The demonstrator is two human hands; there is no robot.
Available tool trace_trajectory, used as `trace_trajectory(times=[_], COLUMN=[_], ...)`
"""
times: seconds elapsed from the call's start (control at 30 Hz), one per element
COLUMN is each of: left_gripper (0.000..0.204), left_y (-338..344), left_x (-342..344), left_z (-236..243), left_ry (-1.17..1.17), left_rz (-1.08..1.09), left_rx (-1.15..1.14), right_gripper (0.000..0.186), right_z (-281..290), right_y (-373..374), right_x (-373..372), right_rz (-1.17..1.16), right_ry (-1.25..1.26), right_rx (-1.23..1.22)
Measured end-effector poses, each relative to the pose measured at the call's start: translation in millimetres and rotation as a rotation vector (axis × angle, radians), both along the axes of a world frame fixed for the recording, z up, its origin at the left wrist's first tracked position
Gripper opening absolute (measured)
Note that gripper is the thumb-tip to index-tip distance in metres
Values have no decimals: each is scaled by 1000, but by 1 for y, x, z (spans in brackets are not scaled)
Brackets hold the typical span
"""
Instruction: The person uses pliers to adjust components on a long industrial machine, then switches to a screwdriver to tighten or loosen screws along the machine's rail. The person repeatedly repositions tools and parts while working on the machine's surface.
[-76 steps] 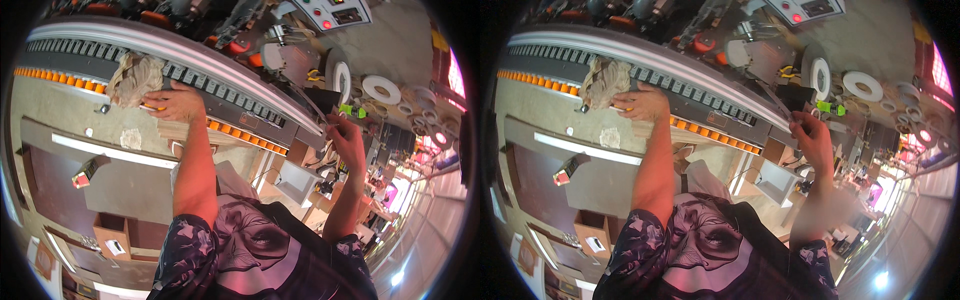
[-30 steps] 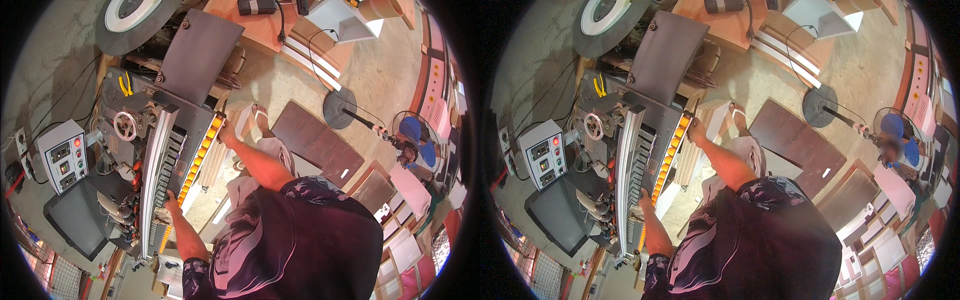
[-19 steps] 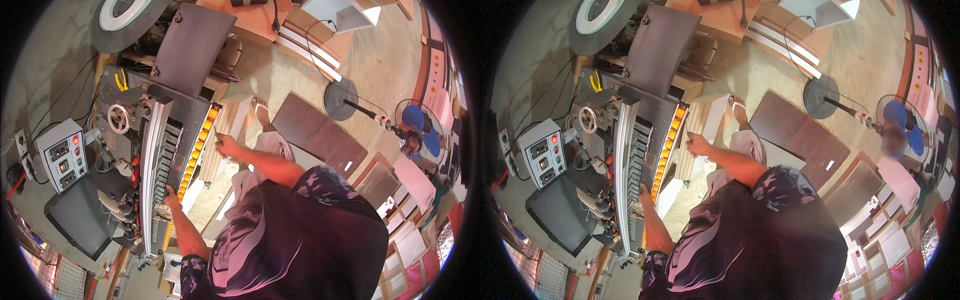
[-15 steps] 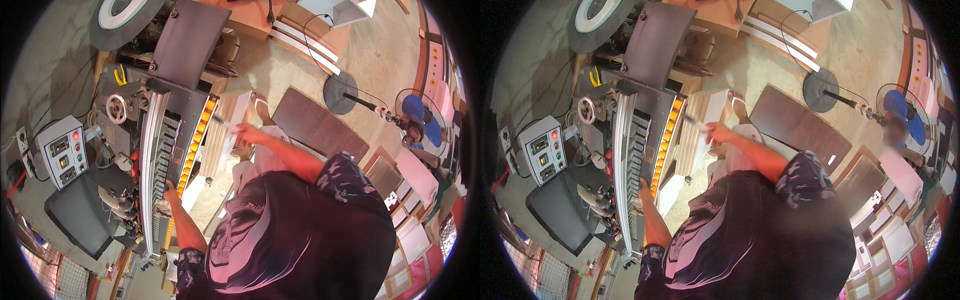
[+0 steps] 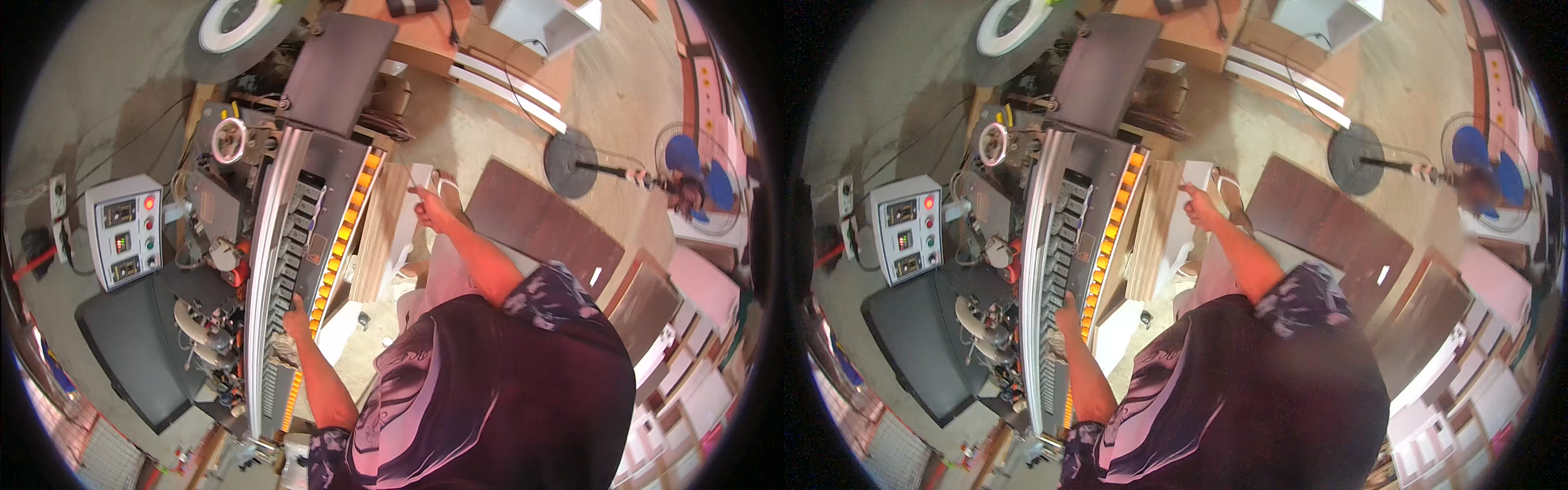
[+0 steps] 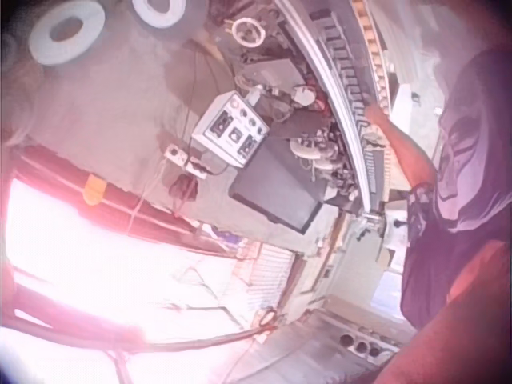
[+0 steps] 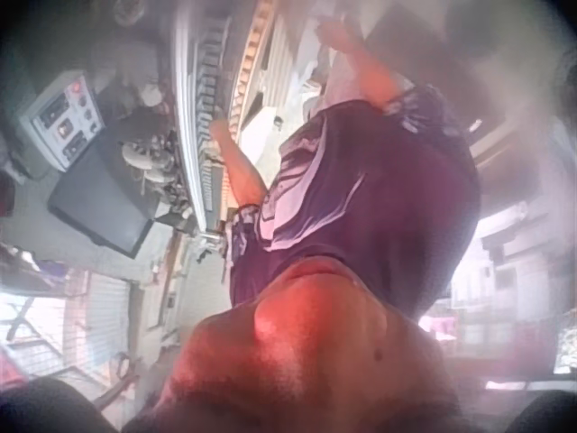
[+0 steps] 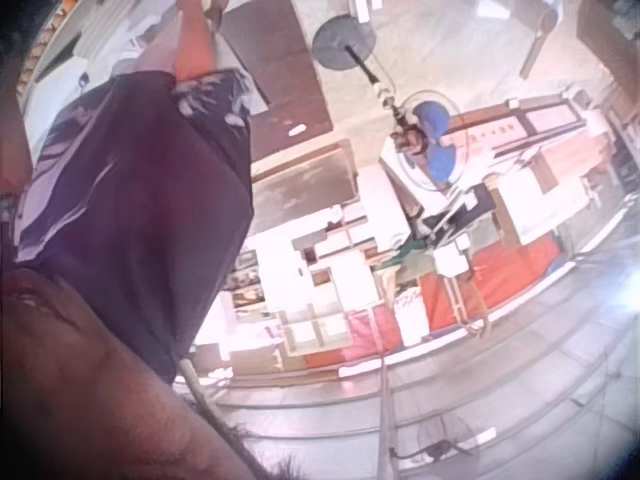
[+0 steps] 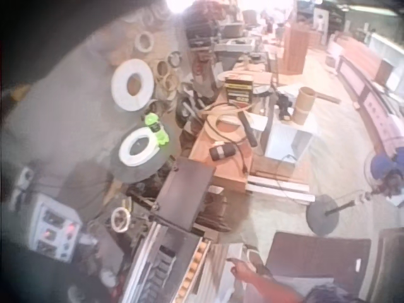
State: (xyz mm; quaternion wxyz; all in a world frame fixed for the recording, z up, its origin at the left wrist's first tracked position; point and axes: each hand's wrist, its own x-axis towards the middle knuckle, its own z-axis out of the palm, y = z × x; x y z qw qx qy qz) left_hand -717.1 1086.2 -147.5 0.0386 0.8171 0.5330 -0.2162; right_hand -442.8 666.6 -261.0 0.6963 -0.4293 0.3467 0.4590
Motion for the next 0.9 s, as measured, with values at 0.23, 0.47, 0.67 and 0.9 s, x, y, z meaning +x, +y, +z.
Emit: trace_trajectory(times=[0.23,0.47,0.67,0.9], left_gripper=[117,116,111,109], left_y=[3,31,26,-13], left_x=[14,3,-2,33], left_z=[6,2,-19,23], left_ry=[-9,-45,-69,-3], left_rz=[69,132,143,124], left_rx=[-88,-80,-70,-98], right_gripper=[47,56,64,56], right_z=[-34,-103,-17,-5], right_y=[49,-20,-14,18], right_x=[-15,-38,-12,-6], right_rz=[265,616,85,51], right_ry=[-165,-624,24,-17], right_rx=[74,-264,292,254])
